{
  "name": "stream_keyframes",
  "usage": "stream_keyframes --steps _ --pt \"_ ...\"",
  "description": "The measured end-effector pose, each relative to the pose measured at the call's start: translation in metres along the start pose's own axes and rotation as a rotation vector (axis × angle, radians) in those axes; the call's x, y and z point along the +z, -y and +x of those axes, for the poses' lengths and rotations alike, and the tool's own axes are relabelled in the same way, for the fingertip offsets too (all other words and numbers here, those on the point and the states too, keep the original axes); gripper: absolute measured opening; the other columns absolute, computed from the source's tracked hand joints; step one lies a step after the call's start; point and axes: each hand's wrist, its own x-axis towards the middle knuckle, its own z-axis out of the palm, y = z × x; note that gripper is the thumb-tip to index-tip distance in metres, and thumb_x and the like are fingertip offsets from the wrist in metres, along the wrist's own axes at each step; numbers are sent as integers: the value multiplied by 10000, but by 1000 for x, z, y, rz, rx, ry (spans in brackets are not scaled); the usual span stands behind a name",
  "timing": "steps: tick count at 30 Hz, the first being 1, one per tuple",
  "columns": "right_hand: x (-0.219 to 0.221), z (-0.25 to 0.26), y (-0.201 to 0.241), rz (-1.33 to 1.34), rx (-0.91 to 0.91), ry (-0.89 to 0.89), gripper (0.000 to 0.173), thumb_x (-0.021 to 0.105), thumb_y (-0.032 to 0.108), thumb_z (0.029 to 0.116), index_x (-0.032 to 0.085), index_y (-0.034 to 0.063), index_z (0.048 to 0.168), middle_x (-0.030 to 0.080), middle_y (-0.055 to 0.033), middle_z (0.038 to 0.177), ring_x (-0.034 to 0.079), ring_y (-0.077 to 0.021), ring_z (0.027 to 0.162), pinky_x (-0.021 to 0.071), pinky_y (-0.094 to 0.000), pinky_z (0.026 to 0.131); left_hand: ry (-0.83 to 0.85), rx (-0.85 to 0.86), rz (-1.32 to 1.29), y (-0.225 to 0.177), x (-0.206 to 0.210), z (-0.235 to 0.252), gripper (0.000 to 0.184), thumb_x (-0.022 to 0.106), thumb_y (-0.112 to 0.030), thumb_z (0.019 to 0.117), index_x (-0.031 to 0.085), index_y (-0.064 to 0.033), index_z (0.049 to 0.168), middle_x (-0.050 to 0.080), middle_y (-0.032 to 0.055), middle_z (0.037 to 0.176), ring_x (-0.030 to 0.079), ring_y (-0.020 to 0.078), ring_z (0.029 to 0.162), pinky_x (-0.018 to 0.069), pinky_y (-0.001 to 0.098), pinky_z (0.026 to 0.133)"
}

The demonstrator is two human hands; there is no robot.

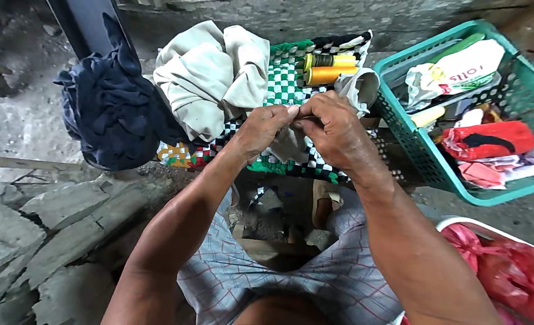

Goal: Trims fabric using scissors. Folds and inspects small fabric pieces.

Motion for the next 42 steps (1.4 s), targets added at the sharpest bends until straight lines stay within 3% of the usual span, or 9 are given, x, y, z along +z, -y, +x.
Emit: stream_keyframes --steps 4,7,12,18,22,27,31,34,42 --pt "-1 -2 3 -12 -17 -30 131 639 198 1003 709 91 1025 677 -79 1031 597 -275 1108 385 -519 1062 -101 62 71 -2 2 0 256 537 -162 1058 675 -30 888 646 38 785 616 105 735 529 290 704" --pt "4 -6 5 -66 -129 -29 124 618 134 990 717 63 1009 686 -110 1051 598 -320 1152 384 -544 1078 -179 145 319 1 1 4 261 545 -164 1048 688 -49 863 645 13 751 619 83 705 522 279 671" --pt "28 -14 30 -41 -372 94 188 573 178 999 733 99 940 686 -69 975 622 -286 1123 356 -560 1147 -383 139 352 17 -29 17 283 537 -202 1045 660 -68 828 569 -4 676 533 95 608 458 297 597" --pt "22 -16 11 -60 -149 108 167 595 135 969 708 71 1074 676 -110 1136 594 -303 1207 391 -546 1114 -349 98 280 10 -28 11 315 497 -230 1073 630 -60 843 567 18 682 563 119 622 497 309 606" --pt "18 -18 8 -101 -56 54 388 712 301 953 633 60 1247 672 -105 1186 610 -294 1186 396 -529 1118 -311 79 251 3 -21 9 318 499 -242 1077 645 -51 867 590 36 702 584 135 641 519 328 622" --pt "21 -15 14 -114 -75 -6 238 680 235 978 688 58 1138 687 -110 1107 615 -309 1152 399 -535 1097 -317 61 230 -2 -14 7 297 510 -233 1077 639 -63 870 518 6 656 473 105 554 404 267 527" --pt "19 -9 10 -41 -11 -15 203 703 122 927 640 44 1103 647 -139 1162 602 -325 1141 441 -537 1032 -350 75 170 -3 -17 6 296 510 -233 1074 632 -59 869 578 26 705 569 128 641 500 308 624" --pt "16 -6 5 25 48 22 247 724 135 922 621 48 1129 635 -133 1192 599 -309 1153 432 -532 1056 -340 76 117 -8 -13 3 289 504 -218 1079 644 -36 904 627 52 747 631 148 690 563 331 677" --pt "8 -8 7 176 177 102 374 707 337 944 604 112 1224 648 -64 1171 602 -237 1144 438 -517 1042 -341 78 92 -9 -9 2 282 509 -204 1074 642 -37 890 618 44 738 611 136 679 541 312 669"
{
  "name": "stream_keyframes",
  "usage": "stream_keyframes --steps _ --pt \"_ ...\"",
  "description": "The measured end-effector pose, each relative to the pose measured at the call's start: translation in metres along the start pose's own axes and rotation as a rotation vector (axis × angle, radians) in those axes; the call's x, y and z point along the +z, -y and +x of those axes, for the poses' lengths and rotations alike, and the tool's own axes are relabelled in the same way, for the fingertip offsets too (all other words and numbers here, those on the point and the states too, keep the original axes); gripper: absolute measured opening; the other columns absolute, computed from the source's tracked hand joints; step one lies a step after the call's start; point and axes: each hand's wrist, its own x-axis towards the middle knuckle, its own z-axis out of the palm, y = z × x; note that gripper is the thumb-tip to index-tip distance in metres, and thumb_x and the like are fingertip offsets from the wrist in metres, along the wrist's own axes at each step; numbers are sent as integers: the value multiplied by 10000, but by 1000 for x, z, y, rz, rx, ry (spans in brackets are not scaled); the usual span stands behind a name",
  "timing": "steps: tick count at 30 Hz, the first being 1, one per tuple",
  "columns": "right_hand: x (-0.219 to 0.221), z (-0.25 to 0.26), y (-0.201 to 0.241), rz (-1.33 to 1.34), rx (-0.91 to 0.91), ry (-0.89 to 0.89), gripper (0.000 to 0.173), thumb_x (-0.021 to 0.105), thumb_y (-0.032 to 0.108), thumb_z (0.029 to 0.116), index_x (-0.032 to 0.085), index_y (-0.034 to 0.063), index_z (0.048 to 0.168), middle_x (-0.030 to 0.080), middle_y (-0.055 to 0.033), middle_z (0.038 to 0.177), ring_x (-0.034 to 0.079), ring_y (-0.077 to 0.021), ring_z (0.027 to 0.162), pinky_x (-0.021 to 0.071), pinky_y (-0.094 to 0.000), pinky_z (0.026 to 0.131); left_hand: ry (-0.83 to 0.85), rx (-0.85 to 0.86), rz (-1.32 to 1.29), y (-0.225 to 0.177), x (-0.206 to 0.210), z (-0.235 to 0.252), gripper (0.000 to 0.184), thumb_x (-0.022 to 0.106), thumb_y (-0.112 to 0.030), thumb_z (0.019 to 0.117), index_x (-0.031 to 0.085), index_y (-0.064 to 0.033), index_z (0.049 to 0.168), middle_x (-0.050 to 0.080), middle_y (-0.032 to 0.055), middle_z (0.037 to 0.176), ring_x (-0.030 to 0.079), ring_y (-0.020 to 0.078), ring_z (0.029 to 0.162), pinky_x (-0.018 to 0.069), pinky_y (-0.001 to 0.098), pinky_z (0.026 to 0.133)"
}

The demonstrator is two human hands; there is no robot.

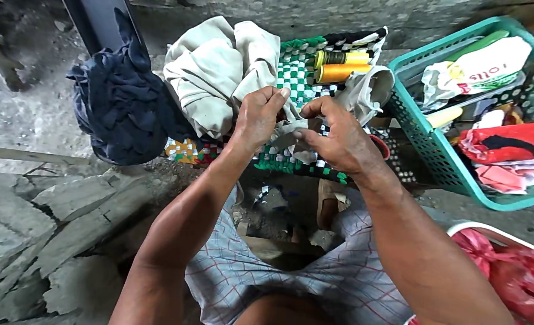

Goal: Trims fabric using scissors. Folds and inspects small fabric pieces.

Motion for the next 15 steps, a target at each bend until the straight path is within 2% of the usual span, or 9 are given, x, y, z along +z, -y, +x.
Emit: stream_keyframes --steps 2,5,6,8,10,13,15 --pt "-1 0 3 -4 -8 -27 277 669 301 976 628 103 1166 659 -63 1099 619 -235 1074 465 -504 984 0 -9 -12 0 1 -1 295 501 -212 1079 633 -36 883 616 50 743 613 142 687 542 318 675" --pt "0 1 4 -74 -43 -88 184 700 194 961 640 75 1088 651 -94 1027 618 -275 1012 474 -515 943 46 -76 -76 -4 4 -4 336 467 -272 1099 636 -27 942 658 69 791 650 144 701 565 308 648" --pt "0 0 4 -92 -55 -109 184 711 180 950 639 67 1077 647 -104 1018 615 -284 1006 469 -519 943 80 -111 -93 -5 6 -6 372 450 -326 1102 642 -34 973 664 70 810 652 145 710 563 311 641" --pt "0 0 4 -125 -75 -138 184 723 157 935 640 54 1064 638 -128 1037 608 -304 1024 461 -527 953 163 -184 -116 -5 6 -8 457 430 -425 1094 666 -34 1080 686 83 897 672 160 790 581 344 710" --pt "0 1 3 -146 -101 -157 175 726 129 923 645 45 1053 635 -145 1077 602 -320 1067 454 -531 983 216 -228 -94 -3 7 -10 485 448 -477 1075 676 -52 1122 687 78 952 670 153 831 582 347 723" --pt "0 1 3 -161 -122 -185 179 726 107 915 639 43 1059 643 -141 1078 608 -319 1079 438 -541 1011 242 -217 -79 -4 8 -11 381 515 -422 1059 681 -78 1064 679 37 958 647 110 875 551 319 775" --pt "1 0 4 -162 -122 -219 269 726 109 924 620 43 1162 653 -122 1077 616 -302 1064 450 -531 1006 209 -165 -101 -3 9 -12 315 551 -358 1053 673 -70 1012 678 34 927 646 107 872 546 318 802"
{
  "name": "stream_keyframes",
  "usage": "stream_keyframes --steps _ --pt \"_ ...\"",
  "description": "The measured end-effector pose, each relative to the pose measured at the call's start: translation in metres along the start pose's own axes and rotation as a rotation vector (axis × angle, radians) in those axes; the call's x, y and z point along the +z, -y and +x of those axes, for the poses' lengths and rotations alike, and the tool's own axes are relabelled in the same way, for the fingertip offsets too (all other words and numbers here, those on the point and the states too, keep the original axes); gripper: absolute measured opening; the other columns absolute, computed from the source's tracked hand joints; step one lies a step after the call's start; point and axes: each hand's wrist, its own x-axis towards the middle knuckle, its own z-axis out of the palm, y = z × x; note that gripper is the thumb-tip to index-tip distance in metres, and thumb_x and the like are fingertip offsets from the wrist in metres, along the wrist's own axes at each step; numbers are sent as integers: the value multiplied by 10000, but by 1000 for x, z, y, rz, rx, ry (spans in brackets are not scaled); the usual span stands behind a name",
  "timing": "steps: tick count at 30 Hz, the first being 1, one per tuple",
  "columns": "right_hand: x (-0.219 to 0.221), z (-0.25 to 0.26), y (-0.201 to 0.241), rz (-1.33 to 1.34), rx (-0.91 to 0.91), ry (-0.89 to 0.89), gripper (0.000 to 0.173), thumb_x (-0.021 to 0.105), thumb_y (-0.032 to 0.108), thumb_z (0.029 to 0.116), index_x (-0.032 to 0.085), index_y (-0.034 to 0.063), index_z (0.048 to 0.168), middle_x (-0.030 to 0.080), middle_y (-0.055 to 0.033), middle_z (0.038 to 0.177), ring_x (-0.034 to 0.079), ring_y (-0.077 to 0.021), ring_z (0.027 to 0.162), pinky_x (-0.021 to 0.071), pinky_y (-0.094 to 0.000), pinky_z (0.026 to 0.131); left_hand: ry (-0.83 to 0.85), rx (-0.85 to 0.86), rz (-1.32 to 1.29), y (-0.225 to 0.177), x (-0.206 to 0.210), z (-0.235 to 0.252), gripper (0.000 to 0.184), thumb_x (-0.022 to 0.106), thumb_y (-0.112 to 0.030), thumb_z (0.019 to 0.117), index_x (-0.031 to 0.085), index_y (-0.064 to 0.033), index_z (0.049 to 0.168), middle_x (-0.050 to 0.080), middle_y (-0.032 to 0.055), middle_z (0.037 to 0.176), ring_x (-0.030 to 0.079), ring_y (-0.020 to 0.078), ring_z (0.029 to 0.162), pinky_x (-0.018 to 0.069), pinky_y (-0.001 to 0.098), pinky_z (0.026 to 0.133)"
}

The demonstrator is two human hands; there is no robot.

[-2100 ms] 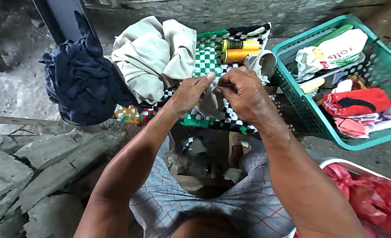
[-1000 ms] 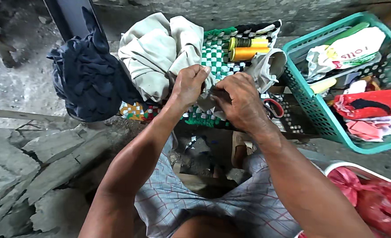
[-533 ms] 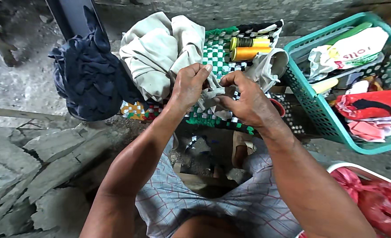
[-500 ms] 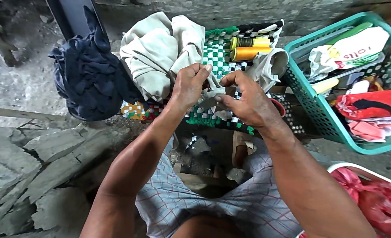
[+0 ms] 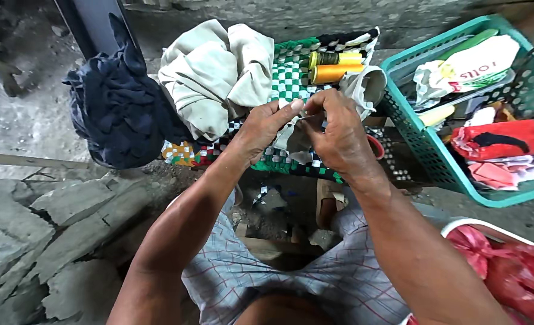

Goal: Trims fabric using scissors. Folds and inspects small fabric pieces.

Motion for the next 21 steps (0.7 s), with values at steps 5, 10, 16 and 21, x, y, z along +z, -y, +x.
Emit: stream_keyframes --steps 5,10,16,21 --pt "0 1 -1 -29 -41 -53 340 707 85 928 595 32 1245 653 -118 1066 615 -306 1059 441 -538 1013 -48 -66 -13 2 1 -1 471 486 -461 1064 683 -49 1181 701 86 1138 660 173 1087 545 421 974" --pt "2 3 0 -117 -84 -30 128 689 104 942 688 55 1060 673 -134 1068 613 -337 1116 397 -567 1075 -83 49 90 4 4 -1 345 572 -320 1051 697 -38 896 701 60 865 671 133 823 567 347 780" --pt "4 0 1 -166 -100 -60 191 659 105 964 681 61 1149 691 -123 1101 625 -327 1133 379 -559 1107 -136 173 290 9 -1 1 370 525 -230 1067 642 -64 757 611 25 718 589 112 687 491 314 660" --pt "6 -7 3 -207 -150 -17 153 621 85 975 697 49 1102 635 -165 1157 557 -370 1236 360 -596 1122 -182 256 409 8 -4 3 354 556 -235 1053 618 -86 738 508 -17 616 489 87 569 400 275 555"
